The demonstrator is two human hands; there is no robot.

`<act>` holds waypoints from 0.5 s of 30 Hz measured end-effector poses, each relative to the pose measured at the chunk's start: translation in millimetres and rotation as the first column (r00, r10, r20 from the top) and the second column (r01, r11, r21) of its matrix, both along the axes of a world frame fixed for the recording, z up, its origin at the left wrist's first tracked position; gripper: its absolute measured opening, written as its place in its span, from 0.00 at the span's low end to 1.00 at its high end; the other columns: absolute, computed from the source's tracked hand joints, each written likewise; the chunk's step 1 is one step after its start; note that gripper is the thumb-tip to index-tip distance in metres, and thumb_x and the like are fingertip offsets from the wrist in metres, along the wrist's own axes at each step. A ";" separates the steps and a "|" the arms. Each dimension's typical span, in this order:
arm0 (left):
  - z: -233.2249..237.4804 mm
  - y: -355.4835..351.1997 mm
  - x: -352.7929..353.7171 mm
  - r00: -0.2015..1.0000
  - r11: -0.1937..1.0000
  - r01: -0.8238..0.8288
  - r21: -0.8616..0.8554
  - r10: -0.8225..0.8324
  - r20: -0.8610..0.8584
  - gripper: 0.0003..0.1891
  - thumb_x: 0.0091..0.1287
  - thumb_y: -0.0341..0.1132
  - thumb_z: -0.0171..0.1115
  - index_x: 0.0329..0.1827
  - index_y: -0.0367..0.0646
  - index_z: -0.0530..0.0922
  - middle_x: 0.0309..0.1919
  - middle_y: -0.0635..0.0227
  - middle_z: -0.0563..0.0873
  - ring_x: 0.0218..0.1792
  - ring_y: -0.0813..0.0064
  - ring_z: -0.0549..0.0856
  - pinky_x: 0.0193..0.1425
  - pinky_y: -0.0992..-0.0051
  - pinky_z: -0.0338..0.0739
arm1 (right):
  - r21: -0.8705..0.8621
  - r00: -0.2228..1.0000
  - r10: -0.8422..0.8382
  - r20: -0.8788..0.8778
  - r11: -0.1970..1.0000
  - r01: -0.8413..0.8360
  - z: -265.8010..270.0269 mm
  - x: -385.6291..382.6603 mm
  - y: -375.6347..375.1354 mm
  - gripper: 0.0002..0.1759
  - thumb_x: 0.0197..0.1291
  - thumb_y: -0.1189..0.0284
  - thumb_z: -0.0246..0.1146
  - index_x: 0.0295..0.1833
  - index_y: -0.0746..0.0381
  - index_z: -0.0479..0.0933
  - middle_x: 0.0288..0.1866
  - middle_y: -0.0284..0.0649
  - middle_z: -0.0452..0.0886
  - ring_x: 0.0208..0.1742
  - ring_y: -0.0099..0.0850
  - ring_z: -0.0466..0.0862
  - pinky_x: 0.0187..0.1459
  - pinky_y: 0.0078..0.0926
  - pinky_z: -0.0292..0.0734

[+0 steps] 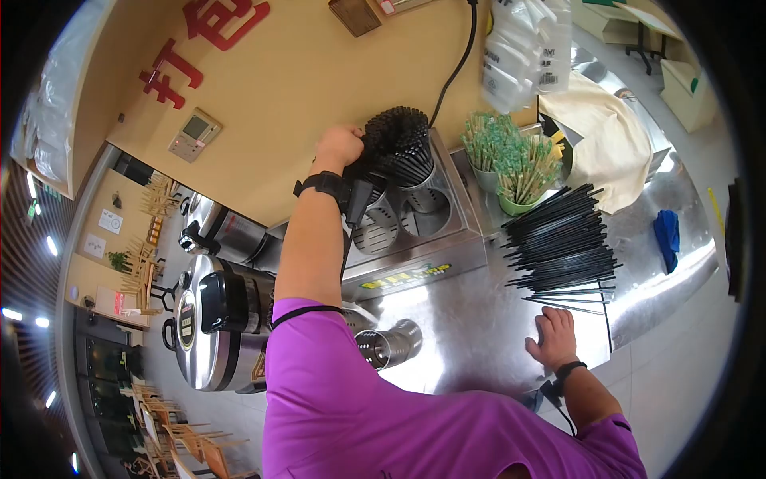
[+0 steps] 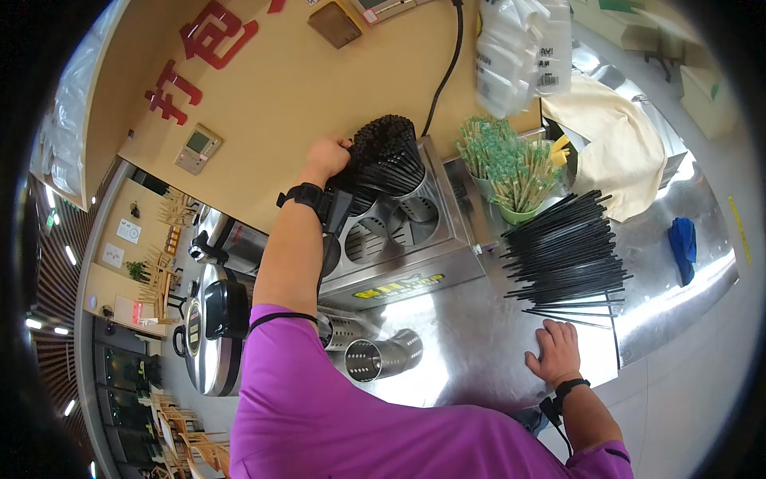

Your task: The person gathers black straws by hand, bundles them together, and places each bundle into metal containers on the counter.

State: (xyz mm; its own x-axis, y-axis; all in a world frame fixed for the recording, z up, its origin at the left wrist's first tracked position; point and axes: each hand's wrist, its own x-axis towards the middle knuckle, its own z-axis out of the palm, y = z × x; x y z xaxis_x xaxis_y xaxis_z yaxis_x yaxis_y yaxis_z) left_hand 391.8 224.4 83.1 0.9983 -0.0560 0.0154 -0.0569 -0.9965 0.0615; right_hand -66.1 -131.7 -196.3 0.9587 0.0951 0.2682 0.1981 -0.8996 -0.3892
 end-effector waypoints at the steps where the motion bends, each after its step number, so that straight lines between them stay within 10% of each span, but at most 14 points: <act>1: 1.3 -2.4 -2.9 1.000 0.999 0.001 0.041 -0.002 0.019 0.19 0.65 0.37 0.61 0.58 0.63 0.88 0.59 0.66 0.88 0.63 0.59 0.84 0.67 0.62 0.78 | 0.000 1.000 0.002 0.001 1.000 -0.002 0.3 0.8 0.4 0.31 0.43 0.58 0.74 0.52 0.62 0.77 0.61 0.48 0.74 0.65 0.50 0.72 0.71 0.56 0.62; 9: 22.0 -26.9 -47.5 0.999 0.983 -0.030 0.182 0.022 0.043 0.22 0.64 0.32 0.60 0.62 0.53 0.86 0.64 0.62 0.85 0.65 0.56 0.82 0.69 0.62 0.77 | 0.000 1.000 -0.003 0.015 1.000 0.003 -1.1 0.5 0.2 0.31 0.43 0.57 0.73 0.52 0.62 0.78 0.61 0.48 0.75 0.65 0.50 0.72 0.72 0.56 0.62; 15: -8.0 15.6 -19.5 0.918 0.931 0.366 0.005 -0.362 0.162 0.19 0.62 0.32 0.59 0.54 0.52 0.90 0.64 0.63 0.85 0.66 0.57 0.81 0.71 0.62 0.75 | -0.002 1.000 -0.009 0.001 1.000 0.009 -1.9 -1.1 0.7 0.31 0.43 0.57 0.73 0.52 0.62 0.78 0.61 0.48 0.75 0.66 0.50 0.72 0.73 0.56 0.62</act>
